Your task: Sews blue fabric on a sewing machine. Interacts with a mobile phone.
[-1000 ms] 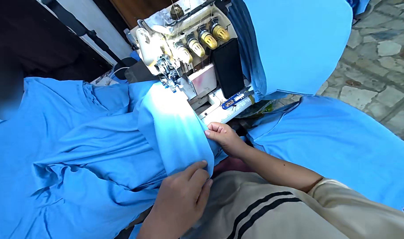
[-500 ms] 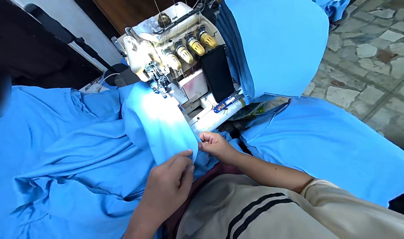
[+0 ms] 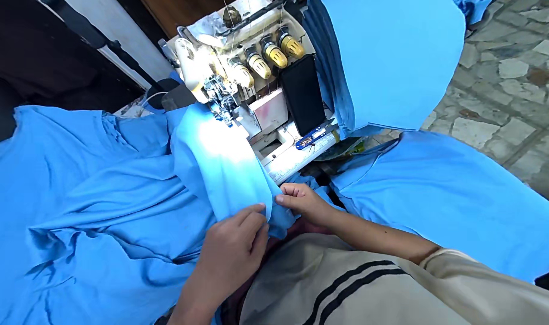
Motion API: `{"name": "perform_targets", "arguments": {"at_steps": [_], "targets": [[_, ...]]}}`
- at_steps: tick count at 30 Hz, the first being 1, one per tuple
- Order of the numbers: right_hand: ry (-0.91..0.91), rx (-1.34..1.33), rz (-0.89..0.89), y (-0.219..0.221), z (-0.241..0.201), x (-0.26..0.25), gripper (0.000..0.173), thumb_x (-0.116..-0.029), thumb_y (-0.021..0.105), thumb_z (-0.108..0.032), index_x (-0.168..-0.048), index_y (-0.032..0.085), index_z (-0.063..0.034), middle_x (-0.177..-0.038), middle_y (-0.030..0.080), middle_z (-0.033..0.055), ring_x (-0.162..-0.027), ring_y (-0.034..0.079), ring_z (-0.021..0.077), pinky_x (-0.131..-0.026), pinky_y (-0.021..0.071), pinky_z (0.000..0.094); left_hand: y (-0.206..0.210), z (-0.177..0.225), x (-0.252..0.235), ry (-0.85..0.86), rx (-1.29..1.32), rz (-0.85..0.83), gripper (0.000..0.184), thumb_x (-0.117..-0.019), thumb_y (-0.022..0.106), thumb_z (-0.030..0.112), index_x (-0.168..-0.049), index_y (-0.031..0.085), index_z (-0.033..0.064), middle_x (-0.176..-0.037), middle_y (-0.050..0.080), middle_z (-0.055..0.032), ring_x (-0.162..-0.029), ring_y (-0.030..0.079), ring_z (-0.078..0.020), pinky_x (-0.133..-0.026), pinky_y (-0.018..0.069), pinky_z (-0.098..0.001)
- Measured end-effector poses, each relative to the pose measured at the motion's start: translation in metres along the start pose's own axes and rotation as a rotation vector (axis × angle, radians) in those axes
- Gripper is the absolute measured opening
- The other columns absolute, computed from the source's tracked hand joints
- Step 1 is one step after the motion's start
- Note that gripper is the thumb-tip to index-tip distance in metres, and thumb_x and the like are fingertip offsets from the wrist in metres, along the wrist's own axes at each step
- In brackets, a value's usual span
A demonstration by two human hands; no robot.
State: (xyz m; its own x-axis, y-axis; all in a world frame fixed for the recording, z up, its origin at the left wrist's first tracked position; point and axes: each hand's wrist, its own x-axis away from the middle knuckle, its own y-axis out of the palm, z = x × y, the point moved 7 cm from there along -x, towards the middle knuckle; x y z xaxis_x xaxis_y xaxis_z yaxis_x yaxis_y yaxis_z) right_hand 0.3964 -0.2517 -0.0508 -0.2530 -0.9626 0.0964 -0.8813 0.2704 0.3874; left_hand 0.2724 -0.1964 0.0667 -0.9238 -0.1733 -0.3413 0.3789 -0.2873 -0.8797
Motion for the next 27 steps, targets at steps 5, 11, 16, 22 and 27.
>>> {"name": "perform_targets", "arguments": {"at_steps": [5, 11, 16, 22, 27], "targets": [[-0.008, -0.031, 0.012, -0.002, 0.000, 0.002, 0.017, -0.1010, 0.053, -0.014, -0.086, 0.061, -0.0128, -0.075, 0.064, -0.0088, -0.070, 0.062, -0.0010, -0.067, 0.0524, 0.0192, -0.009, 0.005, -0.004, 0.019, -0.003, -0.042, 0.022, -0.0947, 0.053, 0.016, -0.082, 0.069, 0.0069, -0.102, 0.078, -0.0091, -0.087, 0.075, -0.0140, -0.068, 0.0583, -0.0266], [-0.011, -0.051, 0.084, -0.012, 0.004, -0.004, 0.019, -0.1006, 0.052, -0.011, -0.083, 0.060, -0.0122, -0.072, 0.063, -0.0075, -0.067, 0.061, -0.0002, -0.065, 0.0510, 0.0192, 0.010, 0.003, -0.010, 0.036, -0.052, -0.053, 0.022, -0.0924, 0.053, 0.014, -0.080, 0.069, 0.0059, -0.100, 0.078, -0.0106, -0.081, 0.076, -0.0180, -0.062, 0.0585, -0.0305], [-0.051, -0.035, 0.127, -0.015, 0.002, -0.017, 0.022, -0.1015, 0.052, -0.009, -0.080, 0.057, -0.0093, -0.069, 0.060, -0.0053, -0.065, 0.059, 0.0011, -0.065, 0.0500, 0.0202, 0.011, -0.007, -0.018, 0.026, -0.076, -0.027, 0.023, -0.0933, 0.052, 0.013, -0.081, 0.069, 0.0037, -0.099, 0.078, -0.0124, -0.079, 0.076, -0.0205, -0.060, 0.0588, -0.0343], [-0.103, 0.008, 0.153, -0.010, -0.005, -0.029, 0.020, -0.1032, 0.053, -0.009, -0.083, 0.057, -0.0081, -0.064, 0.055, -0.0058, -0.058, 0.052, -0.0009, -0.058, 0.0437, 0.0166, -0.002, -0.020, -0.029, -0.017, -0.076, 0.025, 0.026, -0.0948, 0.052, 0.016, -0.082, 0.072, 0.0044, -0.101, 0.078, -0.0107, -0.085, 0.076, -0.0184, -0.066, 0.0597, -0.0342], [-0.086, 0.007, 0.115, -0.004, -0.006, -0.019, 0.017, -0.1022, 0.055, -0.008, -0.086, 0.058, -0.0071, -0.067, 0.058, -0.0049, -0.061, 0.056, -0.0004, -0.060, 0.0472, 0.0173, -0.059, -0.040, -0.031, -0.139, 0.224, 0.143, 0.019, -0.0953, 0.059, 0.018, -0.091, 0.070, 0.0035, -0.109, 0.075, -0.0028, -0.078, 0.063, 0.0072, -0.067, 0.0506, -0.0110]]}}
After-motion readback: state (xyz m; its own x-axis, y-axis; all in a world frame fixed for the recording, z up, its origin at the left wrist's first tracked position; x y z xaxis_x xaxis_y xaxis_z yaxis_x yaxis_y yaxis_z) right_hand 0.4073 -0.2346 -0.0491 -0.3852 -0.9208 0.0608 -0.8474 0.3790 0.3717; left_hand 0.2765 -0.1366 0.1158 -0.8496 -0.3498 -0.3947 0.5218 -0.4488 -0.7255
